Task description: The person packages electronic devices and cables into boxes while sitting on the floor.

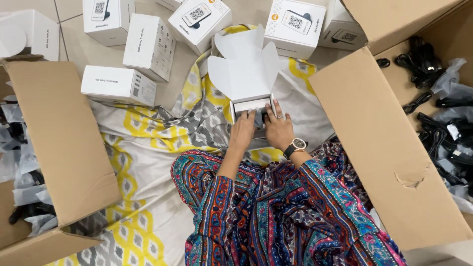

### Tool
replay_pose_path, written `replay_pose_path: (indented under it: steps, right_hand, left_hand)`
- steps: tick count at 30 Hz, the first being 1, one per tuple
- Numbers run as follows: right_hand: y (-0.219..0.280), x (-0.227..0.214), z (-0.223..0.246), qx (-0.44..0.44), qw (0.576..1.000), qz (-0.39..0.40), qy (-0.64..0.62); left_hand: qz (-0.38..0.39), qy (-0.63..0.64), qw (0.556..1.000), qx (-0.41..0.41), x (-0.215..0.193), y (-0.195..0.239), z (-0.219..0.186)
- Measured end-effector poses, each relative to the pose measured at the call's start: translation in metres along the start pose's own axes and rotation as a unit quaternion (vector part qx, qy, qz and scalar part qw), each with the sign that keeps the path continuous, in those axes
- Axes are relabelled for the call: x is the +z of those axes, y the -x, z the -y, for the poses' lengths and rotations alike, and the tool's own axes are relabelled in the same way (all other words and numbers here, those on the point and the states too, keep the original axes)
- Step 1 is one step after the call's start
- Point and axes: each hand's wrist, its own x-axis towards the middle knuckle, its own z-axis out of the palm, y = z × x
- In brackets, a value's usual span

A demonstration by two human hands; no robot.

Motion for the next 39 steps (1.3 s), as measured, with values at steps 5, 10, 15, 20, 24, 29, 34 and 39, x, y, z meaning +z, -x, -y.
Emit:
replay_pose_path:
  steps: [5,10,15,20,24,29,34,39]
  right_hand:
    - [0.001,-0.002,0.000,0.003,1.000,-0.009,0.002]
    - [0.001,0.005,-0.003,-0.014,0.999,-0.033,-0.011]
    - [0.000,0.013,-0.005,-0.021,0.999,-0.050,0.001]
    - [-0.002,0.017,-0.008,-0.027,0.998,-0.061,0.006]
    - [-0.004,0.010,-0.005,-0.026,0.999,-0.043,-0.006]
    - [0.002,0.006,-0.004,-0.026,0.998,-0.052,0.003]
    - [0.005,-0.005,-0.001,-0.037,0.996,-0.074,-0.022]
    - [0.017,-0.016,0.001,-0.020,0.992,-0.114,-0.048]
  left_hand:
    - [0.021,0.009,1.000,0.004,-0.006,0.000,-0.006]
    - [0.003,-0.027,1.000,-0.002,0.016,-0.002,0.005]
    - [-0.015,-0.003,0.999,-0.036,0.024,-0.006,0.004]
    - [-0.031,0.021,0.996,-0.077,0.027,-0.008,0.000]
    - [-0.024,0.029,0.995,-0.096,0.019,-0.008,-0.006]
    - [-0.051,0.052,0.996,-0.060,-0.010,0.005,-0.015]
    - [-0.134,0.100,0.986,-0.006,-0.032,0.041,-0.016]
    - [-0.097,0.070,0.993,0.006,-0.052,0.060,-0.023]
